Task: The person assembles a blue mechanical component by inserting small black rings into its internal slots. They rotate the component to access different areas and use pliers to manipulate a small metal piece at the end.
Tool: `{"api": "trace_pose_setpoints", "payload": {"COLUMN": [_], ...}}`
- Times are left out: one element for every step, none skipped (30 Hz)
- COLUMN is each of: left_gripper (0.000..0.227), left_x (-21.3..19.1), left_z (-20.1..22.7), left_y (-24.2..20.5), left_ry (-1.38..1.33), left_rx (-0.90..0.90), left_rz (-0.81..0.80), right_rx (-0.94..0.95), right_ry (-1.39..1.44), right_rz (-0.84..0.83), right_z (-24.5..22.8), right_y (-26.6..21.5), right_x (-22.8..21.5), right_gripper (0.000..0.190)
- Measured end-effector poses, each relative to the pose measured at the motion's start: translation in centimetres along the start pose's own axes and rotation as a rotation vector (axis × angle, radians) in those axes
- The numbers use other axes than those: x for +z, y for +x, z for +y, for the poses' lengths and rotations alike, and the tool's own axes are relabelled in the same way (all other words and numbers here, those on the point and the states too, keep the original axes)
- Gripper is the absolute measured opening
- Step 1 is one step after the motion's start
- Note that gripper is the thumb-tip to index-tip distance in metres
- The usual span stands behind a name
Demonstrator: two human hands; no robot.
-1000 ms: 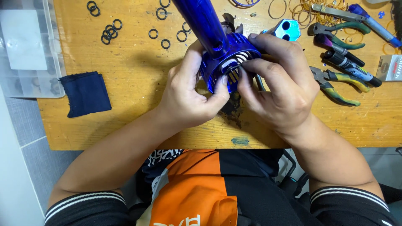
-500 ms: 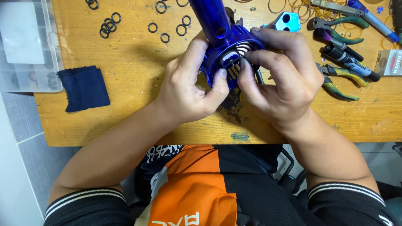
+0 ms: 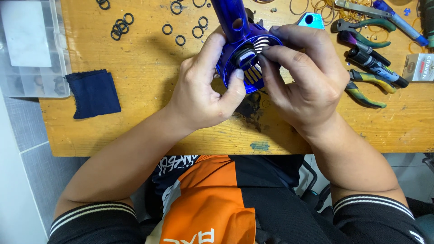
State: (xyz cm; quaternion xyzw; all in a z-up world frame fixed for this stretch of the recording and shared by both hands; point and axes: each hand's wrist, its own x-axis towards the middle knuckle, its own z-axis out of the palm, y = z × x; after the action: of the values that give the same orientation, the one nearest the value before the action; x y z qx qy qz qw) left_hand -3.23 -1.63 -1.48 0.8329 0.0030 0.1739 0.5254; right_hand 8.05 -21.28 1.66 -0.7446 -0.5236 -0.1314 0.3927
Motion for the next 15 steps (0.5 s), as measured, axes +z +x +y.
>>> {"api": "trace_pose_setpoints", "payload": {"left_gripper": [0.052,0.052,0.052,0.050,0.049,0.049,0.044,0.040,0.040,0.042,0.044,0.044,0.046,0.048,0.048], "left_x": [-0.01,-0.01,-0.01,-0.01,-0.01,-0.04,-0.06,-0.09,-0.16,-0.24,-0.33,-0.29,-0.24,-0.17,-0.12], "left_z": [-0.01,-0.02,-0.09,-0.14,-0.22,-0.13,-0.05,0.02,0.09,0.16,0.20,0.02,-0.14,-0.31,-0.25], "left_y": [0.02,0.04,0.02,0.01,0.09,0.17,0.22,0.26,0.25,0.24,0.32,0.28,0.19,0.11,0.07], "left_ry": [-0.004,-0.009,-0.009,-0.011,-0.013,-0.013,-0.003,0.008,0.008,-0.001,-0.009,-0.008,-0.007,-0.007,-0.009], "left_rx": [0.010,0.020,0.019,0.031,0.046,0.048,0.048,0.048,0.046,0.038,0.033,0.035,0.042,0.050,0.050], "left_rz": [-0.006,-0.012,-0.013,-0.018,-0.022,-0.021,-0.022,-0.022,-0.021,-0.037,-0.053,-0.051,-0.050,-0.048,-0.049], "right_rx": [0.007,0.013,0.014,0.001,-0.015,-0.016,-0.005,0.005,0.005,0.007,0.006,0.004,0.014,0.023,0.025], "right_ry": [0.004,0.008,0.008,0.025,0.039,0.038,0.032,0.025,0.026,0.026,0.024,0.024,0.016,0.007,0.006], "right_rz": [-0.006,-0.012,-0.013,-0.012,-0.009,-0.009,-0.013,-0.017,-0.018,-0.009,0.002,0.003,0.011,0.020,0.019], "right_z": [0.05,0.11,0.18,0.23,0.35,0.35,0.32,0.29,0.23,0.16,0.15,0.15,0.10,0.08,0.04], "right_y": [-0.05,-0.12,-0.11,-0.09,-0.01,-0.04,-0.11,-0.18,-0.21,-0.24,-0.22,-0.26,-0.36,-0.46,-0.51], "right_x": [-0.01,-0.03,0.01,0.04,0.06,0.07,0.08,0.11,0.21,0.30,0.40,0.50,0.59,0.67,0.71], "right_gripper": [0.007,0.006,0.006,0.006,0.007,0.007,0.007,0.007,0.007,0.008,0.008,0.008,0.008,0.008,0.008]}}
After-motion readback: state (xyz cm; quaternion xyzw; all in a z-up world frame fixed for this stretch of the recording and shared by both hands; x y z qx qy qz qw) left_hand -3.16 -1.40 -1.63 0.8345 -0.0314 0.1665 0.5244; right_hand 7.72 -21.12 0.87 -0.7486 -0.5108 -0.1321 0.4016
